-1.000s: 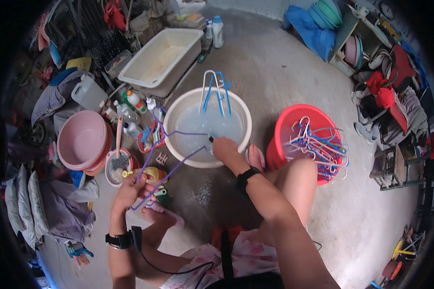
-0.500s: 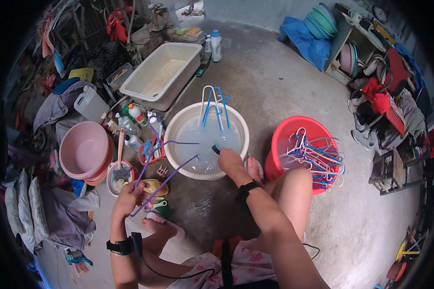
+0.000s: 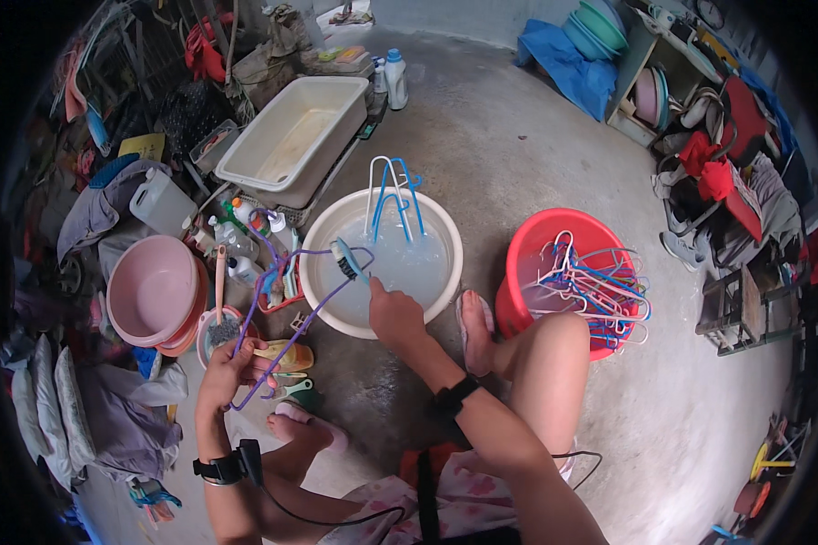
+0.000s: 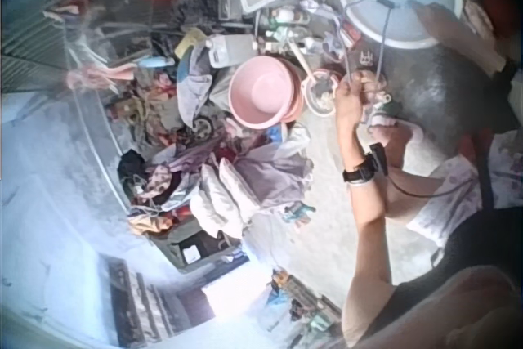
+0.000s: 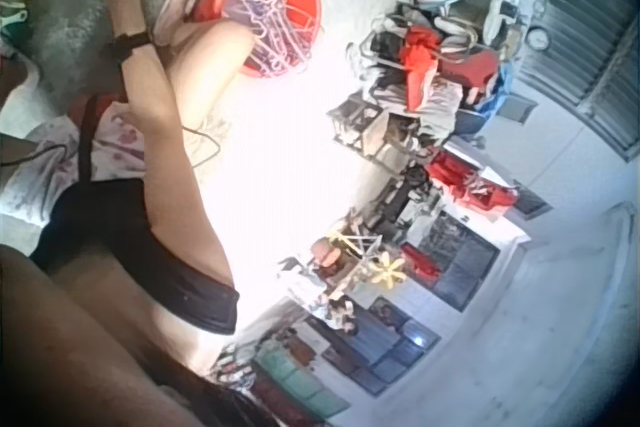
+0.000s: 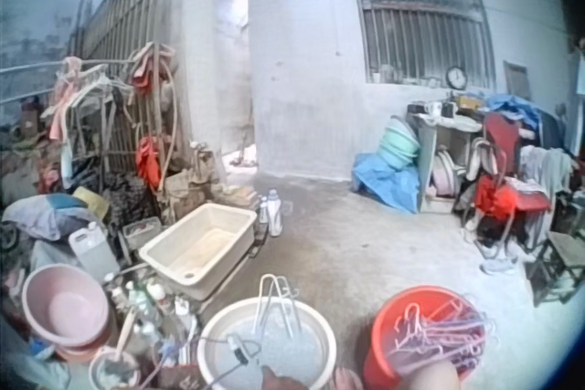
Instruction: The recorder is washing plastic clothes hangers in a bucket of soapy water using a blue brush.
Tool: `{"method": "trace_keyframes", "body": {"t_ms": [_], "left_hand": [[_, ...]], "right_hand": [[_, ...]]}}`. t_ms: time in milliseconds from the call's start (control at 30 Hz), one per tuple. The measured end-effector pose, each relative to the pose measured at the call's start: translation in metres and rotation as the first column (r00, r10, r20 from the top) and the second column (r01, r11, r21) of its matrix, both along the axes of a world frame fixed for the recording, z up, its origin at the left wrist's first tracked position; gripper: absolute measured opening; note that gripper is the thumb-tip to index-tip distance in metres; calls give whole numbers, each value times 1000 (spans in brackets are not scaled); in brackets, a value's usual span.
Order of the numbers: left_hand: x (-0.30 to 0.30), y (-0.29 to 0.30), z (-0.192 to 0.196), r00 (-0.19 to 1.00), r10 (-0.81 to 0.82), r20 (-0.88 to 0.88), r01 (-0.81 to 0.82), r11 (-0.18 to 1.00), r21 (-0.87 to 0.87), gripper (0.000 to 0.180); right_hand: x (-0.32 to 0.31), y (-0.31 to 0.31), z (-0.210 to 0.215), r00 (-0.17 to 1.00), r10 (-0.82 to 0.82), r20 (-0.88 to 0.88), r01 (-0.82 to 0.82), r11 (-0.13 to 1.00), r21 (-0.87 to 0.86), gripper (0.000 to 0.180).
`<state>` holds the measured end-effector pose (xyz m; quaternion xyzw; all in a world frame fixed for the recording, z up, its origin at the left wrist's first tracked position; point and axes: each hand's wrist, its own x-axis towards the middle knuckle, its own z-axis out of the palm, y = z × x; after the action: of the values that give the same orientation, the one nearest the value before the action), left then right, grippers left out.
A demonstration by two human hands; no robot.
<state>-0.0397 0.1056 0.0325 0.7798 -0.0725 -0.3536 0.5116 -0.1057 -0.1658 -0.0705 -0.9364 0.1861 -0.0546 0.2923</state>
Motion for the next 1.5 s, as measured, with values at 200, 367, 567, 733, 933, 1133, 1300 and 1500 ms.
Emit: {"method": "trace_keyframes", "body": {"t_ms": [200, 367, 567, 733, 933, 1133, 1300, 1500], "left_hand": [[-2, 3, 8, 1000, -21, -16, 20, 1000, -16, 30], [-2, 8, 6, 1000, -17, 9, 17, 1000, -23, 31], [-2, 4, 7, 999, 41, 11, -42, 999, 20, 27], [-1, -1, 4, 999, 21, 44, -24, 998, 51, 27], [-4, -2, 7, 1000, -12, 22, 11, 1000, 8, 33], [-7, -4, 9, 996, -71, 47, 72, 997, -19, 34], [-12, 1, 15, 998, -16, 68, 16, 1000, 2, 33], [0, -2, 9, 990, 30, 138, -36, 999, 40, 31]], "right_hand": [[5, -50, -33, 956, -80, -281, 56, 994, -93, 26], [10, -56, -34, 923, -46, -382, -8, 990, -139, 23], [6, -54, -37, 915, -10, -404, -48, 990, -134, 23], [-12, -51, -40, 970, -98, -222, 84, 994, -74, 24], [-6, 5, -3, 979, -25, 204, 17, 999, 41, 24], [18, -43, -39, 985, -104, -140, 95, 993, -64, 25], [17, -53, -45, 939, -81, -335, 44, 992, -117, 22], [16, -61, -53, 920, -101, -378, 51, 989, -139, 22]]}}
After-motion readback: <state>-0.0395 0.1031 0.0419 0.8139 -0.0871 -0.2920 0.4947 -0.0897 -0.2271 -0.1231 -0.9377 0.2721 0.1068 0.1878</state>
